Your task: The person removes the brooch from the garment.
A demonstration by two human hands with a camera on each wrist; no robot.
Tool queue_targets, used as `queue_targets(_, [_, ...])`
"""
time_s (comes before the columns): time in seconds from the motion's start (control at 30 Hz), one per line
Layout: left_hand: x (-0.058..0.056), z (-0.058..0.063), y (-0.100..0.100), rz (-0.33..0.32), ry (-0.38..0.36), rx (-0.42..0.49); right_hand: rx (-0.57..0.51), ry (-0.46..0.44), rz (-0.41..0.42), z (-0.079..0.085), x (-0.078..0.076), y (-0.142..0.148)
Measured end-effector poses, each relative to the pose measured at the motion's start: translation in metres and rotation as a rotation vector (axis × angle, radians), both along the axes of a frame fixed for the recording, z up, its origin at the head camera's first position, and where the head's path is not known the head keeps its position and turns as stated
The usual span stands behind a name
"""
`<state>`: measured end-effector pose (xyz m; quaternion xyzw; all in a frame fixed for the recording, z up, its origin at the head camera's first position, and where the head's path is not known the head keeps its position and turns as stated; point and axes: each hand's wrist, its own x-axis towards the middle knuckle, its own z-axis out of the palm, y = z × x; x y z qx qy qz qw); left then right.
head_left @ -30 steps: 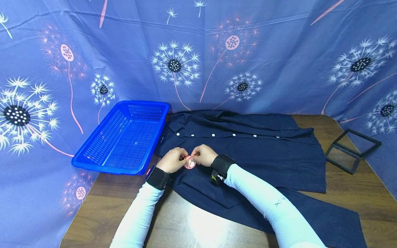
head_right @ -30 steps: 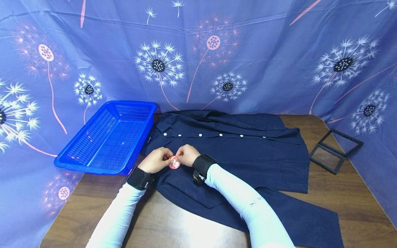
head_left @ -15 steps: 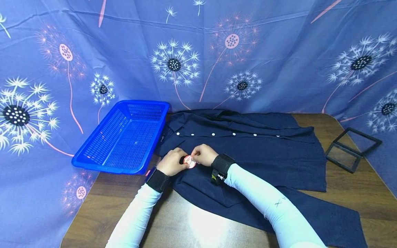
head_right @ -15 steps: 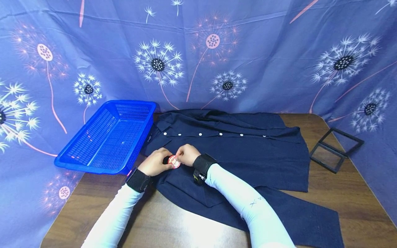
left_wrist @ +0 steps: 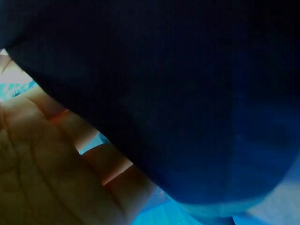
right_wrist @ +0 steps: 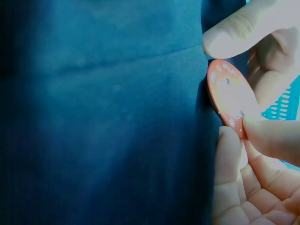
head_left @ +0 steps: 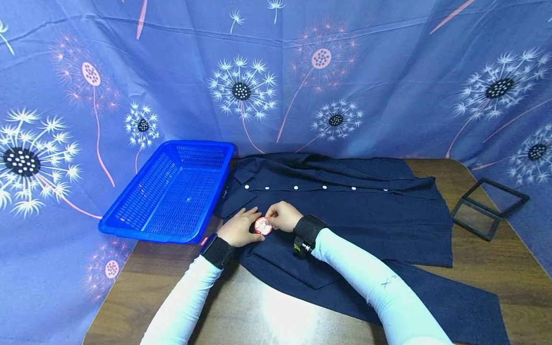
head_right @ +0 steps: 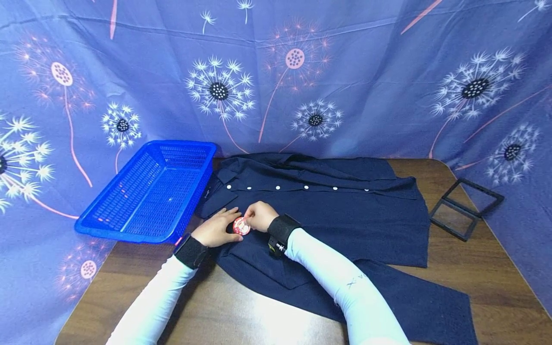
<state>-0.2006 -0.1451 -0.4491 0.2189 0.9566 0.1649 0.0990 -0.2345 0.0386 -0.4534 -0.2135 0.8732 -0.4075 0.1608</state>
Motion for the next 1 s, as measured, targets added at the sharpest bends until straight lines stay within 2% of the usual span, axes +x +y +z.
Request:
queue_targets(0.13, [0.0002, -0.0018, -0.0011, 0.009, -0.029, -0.046, 0.0, -0.011, -0.007, 0.0004, 0.0003, 0.0002])
queue_targets(0.37, [0.002, -0.0028, -0.0042, -0.006, -0.023, -0.085, 0.005, -0.018, -0.012, 0.0005, -0.0002, 0.0004])
queue_targets(0.7, [0.0046, 0.001, -0.0045, -0.029, -0.015, -0.087, 0.0, 0.025, -0.003, 0.0007, -0.0006, 0.0006])
queue_targets(1.0, [0.003, -0.0018, -0.0051, -0.011, -0.017, -0.07, 0.004, 0.079, 0.023, 0.0051, 0.0011, 0.0016])
